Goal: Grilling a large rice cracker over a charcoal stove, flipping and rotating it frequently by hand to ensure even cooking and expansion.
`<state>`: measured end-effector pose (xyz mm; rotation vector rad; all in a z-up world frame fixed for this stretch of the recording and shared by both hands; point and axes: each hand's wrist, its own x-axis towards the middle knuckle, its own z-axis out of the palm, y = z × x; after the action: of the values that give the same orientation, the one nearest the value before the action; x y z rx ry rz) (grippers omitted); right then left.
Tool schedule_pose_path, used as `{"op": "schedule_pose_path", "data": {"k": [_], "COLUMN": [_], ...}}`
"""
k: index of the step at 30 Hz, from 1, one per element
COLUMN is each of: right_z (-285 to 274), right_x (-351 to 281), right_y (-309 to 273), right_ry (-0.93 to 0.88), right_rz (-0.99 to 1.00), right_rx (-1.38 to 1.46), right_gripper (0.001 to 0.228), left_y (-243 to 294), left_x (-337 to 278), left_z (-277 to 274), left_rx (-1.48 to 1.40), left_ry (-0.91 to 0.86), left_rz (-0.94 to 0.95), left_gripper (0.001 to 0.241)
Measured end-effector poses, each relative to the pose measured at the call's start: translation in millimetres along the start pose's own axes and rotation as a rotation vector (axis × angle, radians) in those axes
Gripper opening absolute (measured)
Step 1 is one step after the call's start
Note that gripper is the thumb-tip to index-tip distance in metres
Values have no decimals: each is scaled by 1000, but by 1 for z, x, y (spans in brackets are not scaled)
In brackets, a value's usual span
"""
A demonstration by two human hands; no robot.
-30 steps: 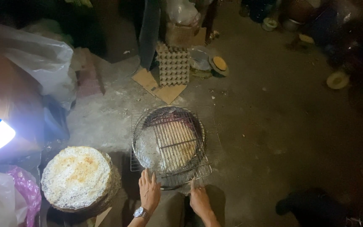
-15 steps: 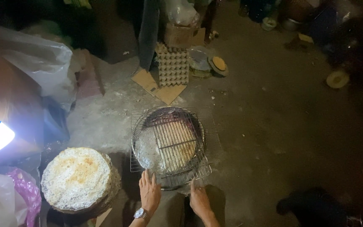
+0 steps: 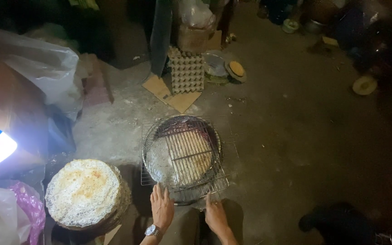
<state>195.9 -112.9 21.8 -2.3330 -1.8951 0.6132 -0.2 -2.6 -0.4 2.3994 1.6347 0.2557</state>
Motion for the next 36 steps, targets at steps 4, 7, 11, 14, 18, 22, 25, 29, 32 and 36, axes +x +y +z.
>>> {"op": "schedule_pose_path", "data": {"k": [4, 7, 11, 14, 18, 22, 25, 29, 32, 36], "right_z": [11, -32, -40, -77, -129, -167, -174, -207, -227, -236], "right_x": [0, -11, -12, -16, -18, -9, 1, 1, 3, 12], "right_y": [9, -19, -13, -21, -27, -35, -30, -40, -48, -40], "right_ry": [112, -142, -1, -1, 315, 393, 424, 406, 318, 439], "right_rz": [-65, 195, 82, 150, 5, -85, -84, -92, -9, -140], "right_rx": [-2, 44, -29, 84, 91, 97, 54, 35, 35, 59], "right_gripper": [68, 79, 83, 73, 76, 73, 72, 76, 74, 76], "left_y": [1, 1, 2, 8, 26, 49, 68, 86, 91, 85], "left_x": [-2, -3, -4, -1, 14, 38, 56, 78, 89, 91], "left_z": [2, 3, 7, 6, 7, 2, -7, -14, -19, -17], "left_rx": [-10, -5, -2, -48, -53, -22, 87, 227, 339, 221], "left_ry": [8, -1, 80, 72, 125, 49, -102, -181, -380, -316], "left_rz": [-5, -2, 35, 48, 123, 183, 260, 291, 334, 442], "left_gripper": [54, 56, 59, 55, 73, 78, 78, 85, 76, 66]}}
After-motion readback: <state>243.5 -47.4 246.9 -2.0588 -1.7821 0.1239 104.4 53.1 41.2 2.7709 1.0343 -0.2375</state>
